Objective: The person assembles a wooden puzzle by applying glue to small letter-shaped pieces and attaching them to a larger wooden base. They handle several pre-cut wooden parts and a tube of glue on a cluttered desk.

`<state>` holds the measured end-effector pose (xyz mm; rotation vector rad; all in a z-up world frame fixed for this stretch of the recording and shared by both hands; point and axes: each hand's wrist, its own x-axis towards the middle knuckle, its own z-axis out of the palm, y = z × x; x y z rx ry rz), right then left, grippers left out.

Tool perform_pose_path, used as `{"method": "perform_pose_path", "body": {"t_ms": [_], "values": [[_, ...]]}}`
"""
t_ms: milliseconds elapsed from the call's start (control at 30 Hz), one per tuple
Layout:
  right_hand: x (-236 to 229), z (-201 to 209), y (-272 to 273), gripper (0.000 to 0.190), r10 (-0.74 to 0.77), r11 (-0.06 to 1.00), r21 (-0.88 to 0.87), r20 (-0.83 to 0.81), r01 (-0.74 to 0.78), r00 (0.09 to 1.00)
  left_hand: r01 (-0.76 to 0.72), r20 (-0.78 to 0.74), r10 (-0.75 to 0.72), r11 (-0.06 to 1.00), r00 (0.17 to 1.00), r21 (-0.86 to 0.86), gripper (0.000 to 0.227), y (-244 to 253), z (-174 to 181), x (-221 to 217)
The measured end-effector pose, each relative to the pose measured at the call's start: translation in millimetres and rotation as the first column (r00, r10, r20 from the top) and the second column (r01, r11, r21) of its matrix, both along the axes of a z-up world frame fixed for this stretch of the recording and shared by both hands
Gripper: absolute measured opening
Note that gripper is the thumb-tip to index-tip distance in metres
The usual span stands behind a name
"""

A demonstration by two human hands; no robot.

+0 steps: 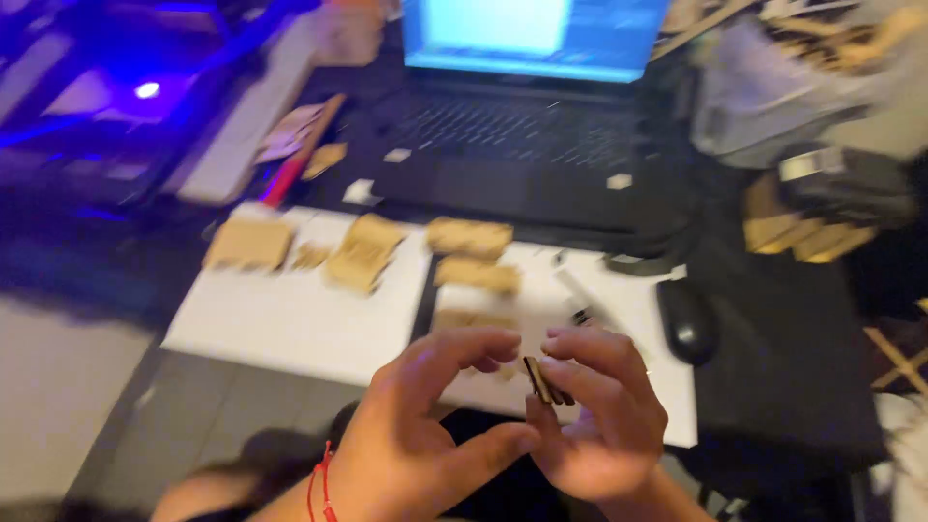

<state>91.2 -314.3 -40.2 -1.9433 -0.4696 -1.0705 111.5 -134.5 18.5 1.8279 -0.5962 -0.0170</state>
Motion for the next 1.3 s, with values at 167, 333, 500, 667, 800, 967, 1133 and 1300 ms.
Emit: {"method": "perform_pose_path", "body": {"t_ms": [167, 333, 500, 667, 800, 967, 1133, 1300], "values": [[42.3, 13.2, -57.9, 0.025, -0.078, 0.966, -0.234, 0.144, 0.11, 0.987, 0.041, 0.114, -0.024, 0.988, 0.993, -0.147, 0.042, -59.9, 0.8, 51.1], [56.9, 18.9, -88.6, 0.019, -0.122, 0.932, -0.319, 0.174, 0.173, 0.977, 0.1, 0.152, -0.063, 0.964, 0.986, -0.248, 0.027, -89.8, 3.8, 78.4], [54.7, 19.3, -108.7, 0.044, -0.131, 0.935, -0.322, 0.069, 0.147, 0.989, 0.118, 0.039, -0.112, 0.947, 0.993, -0.297, 0.031, -101.3, 0.8, 90.7], [56.1, 34.4, -113.5, 0.04, -0.254, 0.887, -0.371, 0.106, 0.275, 0.961, 0.247, 0.128, -0.213, 0.887, 0.969, -0.389, 0.037, -93.9, -2.1, 99.5], [45.6, 48.4, -127.4, 0.031, -0.444, 0.861, -0.241, 0.076, 0.449, 0.893, 0.329, 0.356, -0.185, 0.853, 0.916, -0.405, 0.043, -85.0, 1.5, 106.0], [20.4, 104.1, -112.4, 0.024, -0.439, 0.898, 0.077, 0.113, 0.433, 0.891, 0.341, 0.45, -0.107, 0.808, 0.886, -0.48, 0.052, -83.3, 10.7, 105.9], [0.0, 144.1, -90.1, 0.021, -0.248, 0.967, 0.041, 0.366, 0.25, 0.897, 0.375, 0.486, -0.057, 0.717, 0.872, -0.588, 0.054, -84.5, 29.7, 87.5], [-78.0, 133.5, -113.8, 0.011, -0.325, 0.888, -0.297, 0.133, 0.351, 0.936, 0.392, 0.498, -0.057, 0.695, 0.866, -0.602, 0.077, -73.0, 44.0, 64.1]]}}
